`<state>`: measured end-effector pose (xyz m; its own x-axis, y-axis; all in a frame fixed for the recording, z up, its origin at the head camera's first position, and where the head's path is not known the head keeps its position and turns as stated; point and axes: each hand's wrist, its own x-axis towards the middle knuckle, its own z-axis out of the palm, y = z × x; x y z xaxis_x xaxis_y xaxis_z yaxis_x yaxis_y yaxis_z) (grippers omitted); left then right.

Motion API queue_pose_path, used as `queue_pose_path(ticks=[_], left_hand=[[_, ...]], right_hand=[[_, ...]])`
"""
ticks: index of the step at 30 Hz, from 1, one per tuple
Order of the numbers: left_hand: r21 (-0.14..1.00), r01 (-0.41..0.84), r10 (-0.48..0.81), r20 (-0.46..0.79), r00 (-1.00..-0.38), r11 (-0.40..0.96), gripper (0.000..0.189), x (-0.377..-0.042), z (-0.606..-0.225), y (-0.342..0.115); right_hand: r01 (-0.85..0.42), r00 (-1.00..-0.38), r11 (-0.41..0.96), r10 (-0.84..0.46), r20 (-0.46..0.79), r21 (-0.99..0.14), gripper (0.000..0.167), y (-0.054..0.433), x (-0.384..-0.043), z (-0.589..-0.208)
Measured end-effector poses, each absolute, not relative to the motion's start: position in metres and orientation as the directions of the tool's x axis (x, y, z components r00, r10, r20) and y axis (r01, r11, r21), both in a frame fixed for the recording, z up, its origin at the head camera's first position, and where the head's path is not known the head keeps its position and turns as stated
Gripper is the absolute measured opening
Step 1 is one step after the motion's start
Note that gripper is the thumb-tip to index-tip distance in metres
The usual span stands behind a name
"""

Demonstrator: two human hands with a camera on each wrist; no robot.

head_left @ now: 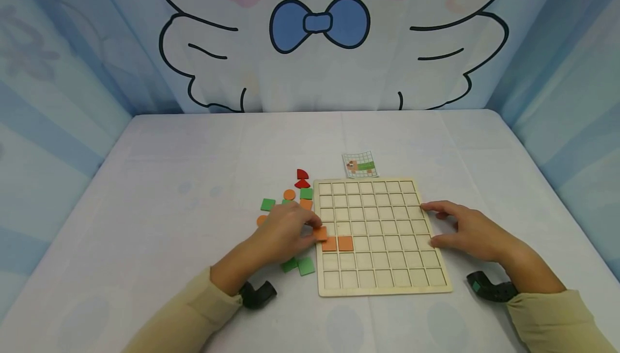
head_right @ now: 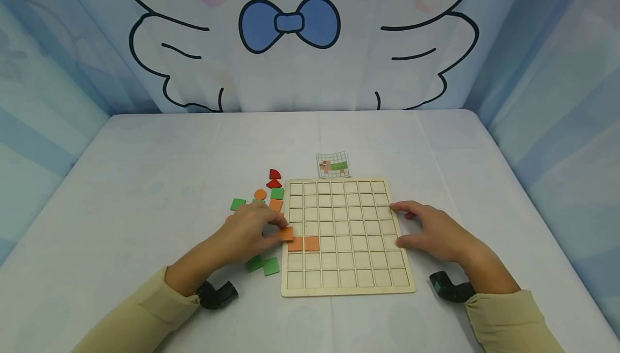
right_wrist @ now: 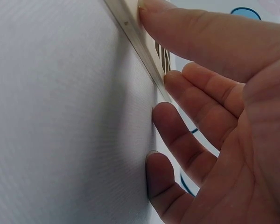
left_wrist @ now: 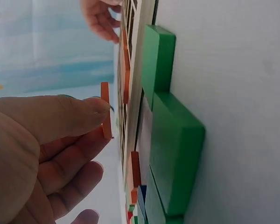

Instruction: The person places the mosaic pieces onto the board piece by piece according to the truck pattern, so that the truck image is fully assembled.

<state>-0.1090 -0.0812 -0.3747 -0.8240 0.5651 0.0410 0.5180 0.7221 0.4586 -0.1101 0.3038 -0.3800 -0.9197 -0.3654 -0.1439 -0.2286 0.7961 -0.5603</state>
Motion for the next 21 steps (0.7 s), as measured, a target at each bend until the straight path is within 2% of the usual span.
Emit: queue_pose_path(ticks=[21], left_hand=[[0.441, 0.576, 0.628, 0.034, -0.777, 0.688, 0.014, -0.109, -0.376, -0.049]], right_hand=[[-0.216, -0.92, 0.796, -0.36, -0.156, -0.565, 0.07, 0.303, -0.109, -0.379]])
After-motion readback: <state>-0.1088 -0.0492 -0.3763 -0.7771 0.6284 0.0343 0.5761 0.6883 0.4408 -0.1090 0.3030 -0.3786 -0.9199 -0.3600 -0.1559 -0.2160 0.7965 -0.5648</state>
